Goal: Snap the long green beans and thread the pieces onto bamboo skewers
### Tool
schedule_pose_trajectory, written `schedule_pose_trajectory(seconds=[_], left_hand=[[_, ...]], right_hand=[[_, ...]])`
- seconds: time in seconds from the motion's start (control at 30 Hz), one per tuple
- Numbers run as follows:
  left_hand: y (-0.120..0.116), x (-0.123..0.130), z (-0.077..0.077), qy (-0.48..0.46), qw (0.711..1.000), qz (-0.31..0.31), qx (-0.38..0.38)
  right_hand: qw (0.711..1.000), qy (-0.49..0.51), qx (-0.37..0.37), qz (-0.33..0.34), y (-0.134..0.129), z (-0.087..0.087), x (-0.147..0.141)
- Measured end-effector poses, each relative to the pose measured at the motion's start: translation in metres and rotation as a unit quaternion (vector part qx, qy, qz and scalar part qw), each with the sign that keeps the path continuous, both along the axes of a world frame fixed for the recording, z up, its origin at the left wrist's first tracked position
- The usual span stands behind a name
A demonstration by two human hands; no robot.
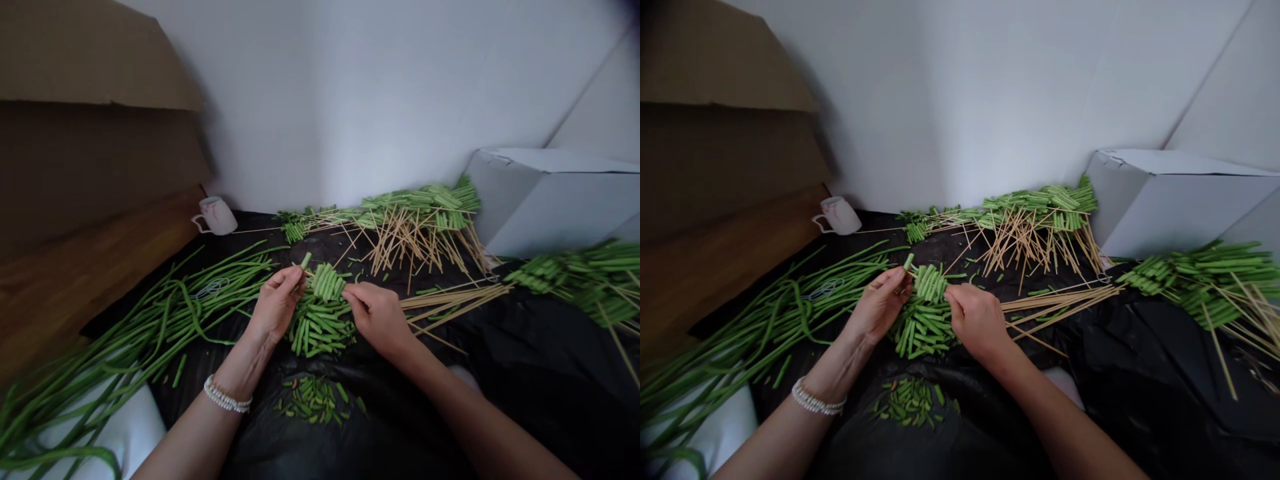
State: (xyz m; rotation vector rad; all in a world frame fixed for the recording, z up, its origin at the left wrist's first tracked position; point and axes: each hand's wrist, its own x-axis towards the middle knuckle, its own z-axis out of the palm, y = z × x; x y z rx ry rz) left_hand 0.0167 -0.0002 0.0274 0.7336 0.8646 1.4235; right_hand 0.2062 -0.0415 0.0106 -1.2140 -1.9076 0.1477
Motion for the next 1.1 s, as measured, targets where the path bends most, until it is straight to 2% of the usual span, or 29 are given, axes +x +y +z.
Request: schedule_pose_trajectory(seconds=[0.23, 0.47, 0.7, 0.83, 0.93, 1.0, 1.1], left_hand=[[-0.0002, 0.0026, -0.0039, 0.013, 1.000, 0.009, 0.011], [-0.0006, 0.0030, -0.0045, 0.024, 0.999, 0.008, 0.019], [0.0003, 0.0015, -0.0065, 0.056, 0.998, -0.003, 0.030], [0.0000, 0.0005, -0.0061, 0.064, 0.997, -0.009, 0.032], [-0.0003, 0.0002, -0.0055, 0.066, 0.997, -0.015, 0.033], [-0.0003, 0.0004, -0.0054, 0.067, 0.997, -0.015, 0.033], [-0.0002, 0.0011, -0.0060, 0.066, 0.997, -0.014, 0.032]], right_hand=[[0.996, -0.072, 0.013, -0.042, -0.0047, 0.0005, -0.0026], [0.999, -0.011, -0.030, -0.003, -0.0023, 0.0015, -0.0033], [0.989, -0.129, 0.016, -0.069, -0.0089, 0.0049, -0.0042], [0.998, -0.033, -0.049, -0.023, -0.0051, 0.0067, -0.0041], [0.995, 0.025, -0.101, 0.000, -0.0024, 0.0065, -0.0038], [0.997, -0.001, -0.072, -0.013, -0.0037, 0.0059, -0.0041], [0.994, -0.096, 0.011, -0.050, -0.0085, 0.0049, -0.0054]])
